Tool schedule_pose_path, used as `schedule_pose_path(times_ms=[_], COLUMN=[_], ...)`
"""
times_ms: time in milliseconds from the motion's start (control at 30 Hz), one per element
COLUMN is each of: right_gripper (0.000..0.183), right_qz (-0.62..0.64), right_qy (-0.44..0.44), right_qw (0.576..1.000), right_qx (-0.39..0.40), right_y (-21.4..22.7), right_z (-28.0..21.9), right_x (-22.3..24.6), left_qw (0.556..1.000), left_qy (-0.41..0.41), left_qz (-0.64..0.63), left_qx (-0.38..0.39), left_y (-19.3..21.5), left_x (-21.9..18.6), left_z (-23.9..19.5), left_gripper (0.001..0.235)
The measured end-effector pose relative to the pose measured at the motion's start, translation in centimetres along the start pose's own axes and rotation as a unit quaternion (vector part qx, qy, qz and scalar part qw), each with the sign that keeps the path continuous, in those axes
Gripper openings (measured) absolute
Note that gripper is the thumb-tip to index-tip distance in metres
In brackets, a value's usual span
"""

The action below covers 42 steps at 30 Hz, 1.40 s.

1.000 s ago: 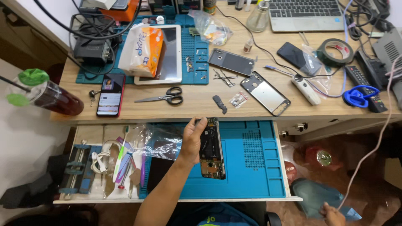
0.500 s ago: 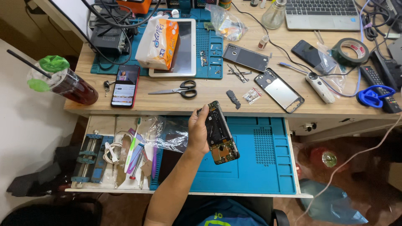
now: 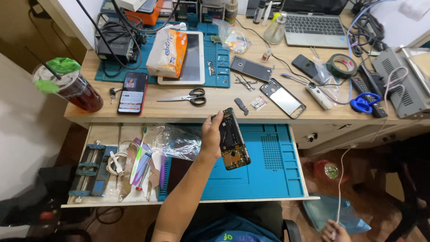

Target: The person works on a disassembled smartphone, using a plastic pry tool to separate and reposition internal components. They then connect a charging cable to the device to test its functionality.

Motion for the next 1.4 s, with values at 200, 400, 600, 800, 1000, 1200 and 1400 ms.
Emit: schedule_pose_path(times_ms=[200, 400, 600, 800, 1000, 1200, 1400], right_gripper=[0.016, 0.016, 0.019, 0.022, 0.030, 0.028, 0.028], right_qz=[-0.006, 0.000, -0.081, -0.094, -0.159, -0.139, -0.047], right_qy=[0.197, 0.253, 0.254, 0.184, 0.146, 0.222, 0.255], right_qw=[0.975, 0.913, 0.883, 0.888, 0.905, 0.914, 0.949], right_qx=[0.102, 0.320, 0.386, 0.412, 0.366, 0.310, 0.182], right_y=[-22.6, -41.7, -55.7, -62.9, -61.0, -56.1, -50.6], right_z=[-9.4, -16.7, -17.7, -14.3, -10.0, -9.7, -6.1], right_x=[12.1, 13.4, 12.2, 9.8, 8.8, 14.9, 20.2], left_qw=[0.997, 0.995, 0.991, 0.973, 0.973, 0.975, 0.973], left_qy=[0.051, 0.064, 0.043, -0.020, 0.011, 0.060, 0.107], left_qz=[-0.031, -0.027, 0.039, 0.178, 0.177, 0.167, 0.175], left_qx=[0.042, 0.065, 0.119, 0.149, 0.149, 0.135, 0.105], left_y=[-0.8, -1.1, -2.1, -2.6, -3.0, -2.9, -2.7], left_x=[0.6, 0.5, -0.2, -0.8, 1.0, 2.9, 4.7], left_z=[-0.4, -0.7, -1.0, -1.1, -0.8, -0.7, -0.4], left_gripper=[0.014, 0.016, 0.015, 0.014, 0.017, 0.018, 0.018])
Point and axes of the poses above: each hand's wrist, its own z-axis towards the middle knuckle, its own y-axis out of the back of the hand, x = y × z, the point moved 10 cm from there along z, towards the middle knuckle
